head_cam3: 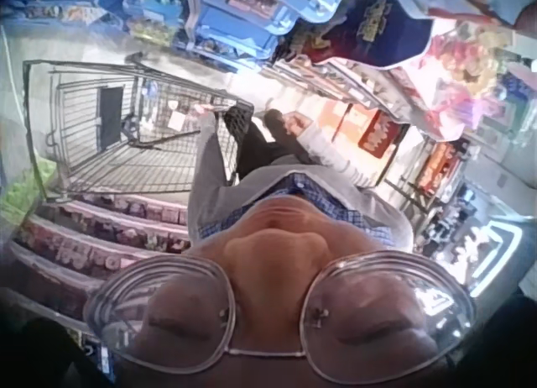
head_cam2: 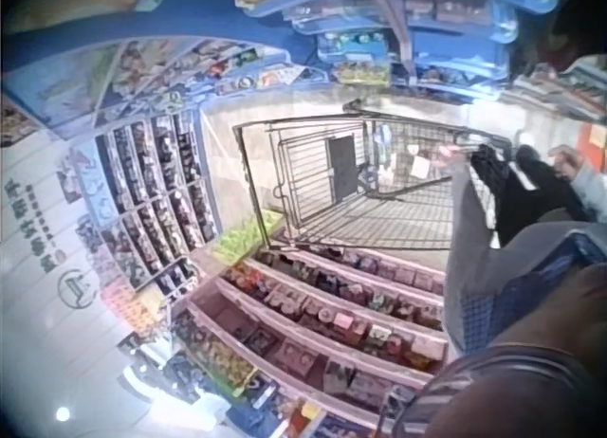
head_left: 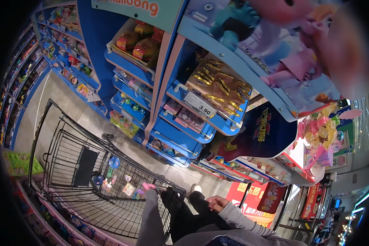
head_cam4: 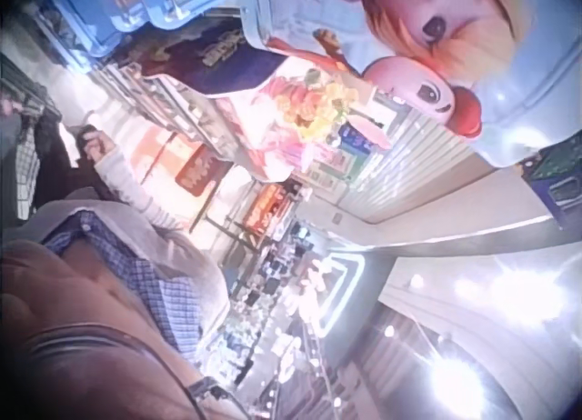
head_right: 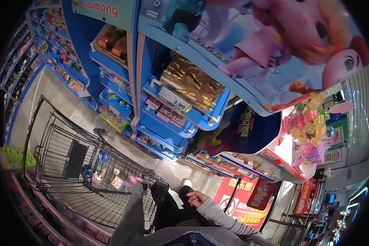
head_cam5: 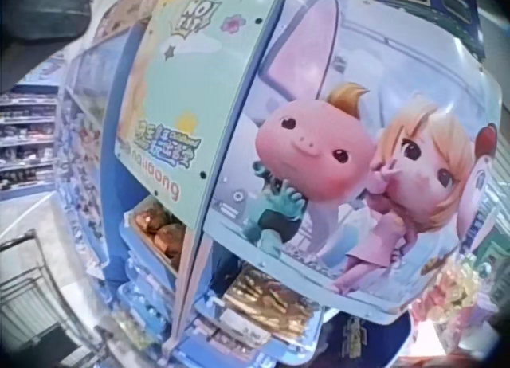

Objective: Selecting and organizing various toy products on shelves in a supermarket aisle.

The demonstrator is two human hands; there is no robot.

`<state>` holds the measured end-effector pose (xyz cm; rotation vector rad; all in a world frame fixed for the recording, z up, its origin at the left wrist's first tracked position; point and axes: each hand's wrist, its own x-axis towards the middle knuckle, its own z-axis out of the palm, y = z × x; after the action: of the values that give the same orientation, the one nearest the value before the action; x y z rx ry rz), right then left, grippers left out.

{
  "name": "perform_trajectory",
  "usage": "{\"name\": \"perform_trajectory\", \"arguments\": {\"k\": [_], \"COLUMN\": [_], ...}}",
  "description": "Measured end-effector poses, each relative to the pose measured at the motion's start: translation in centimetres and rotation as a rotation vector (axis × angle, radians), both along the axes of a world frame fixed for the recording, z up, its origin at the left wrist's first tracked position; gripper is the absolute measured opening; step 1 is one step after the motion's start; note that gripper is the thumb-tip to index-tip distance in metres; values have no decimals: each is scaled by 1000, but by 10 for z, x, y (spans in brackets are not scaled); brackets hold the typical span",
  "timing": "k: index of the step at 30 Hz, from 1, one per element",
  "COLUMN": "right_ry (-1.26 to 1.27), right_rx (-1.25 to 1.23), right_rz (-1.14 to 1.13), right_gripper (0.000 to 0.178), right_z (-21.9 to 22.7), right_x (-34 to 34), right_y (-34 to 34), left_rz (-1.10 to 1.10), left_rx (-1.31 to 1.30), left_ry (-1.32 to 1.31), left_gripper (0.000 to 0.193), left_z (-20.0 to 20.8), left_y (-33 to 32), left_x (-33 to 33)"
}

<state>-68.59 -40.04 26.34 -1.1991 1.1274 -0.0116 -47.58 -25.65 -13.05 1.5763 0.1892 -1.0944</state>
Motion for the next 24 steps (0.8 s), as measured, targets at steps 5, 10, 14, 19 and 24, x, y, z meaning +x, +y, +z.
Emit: {"name": "perform_trajectory", "arguments": {"k": [5,10,14,19,24], "right_ry": [57,65,13,146,623], "right_rx": [29,16,53,-147,-234], "right_rz": [20,-14,39,143,465], "right_gripper": [23,23,23,22,24], "right_z": [-3,-8,-11,-44,-123], "right_x": [20,25,27,10,-66], "right_y": [13,14,19,9,8], "left_rz": [-735,-89,-118,-31,33], "left_rx": [520,303,-81,-118,55], "left_ry": [-570,214,560,571,525], "left_gripper": [25,21,57,21,24], "left_z": [-57,-97,-122,-37,-14], "left_y": [24,9,72,18,32], "left_x": [-10,-16,17,20,25]}}
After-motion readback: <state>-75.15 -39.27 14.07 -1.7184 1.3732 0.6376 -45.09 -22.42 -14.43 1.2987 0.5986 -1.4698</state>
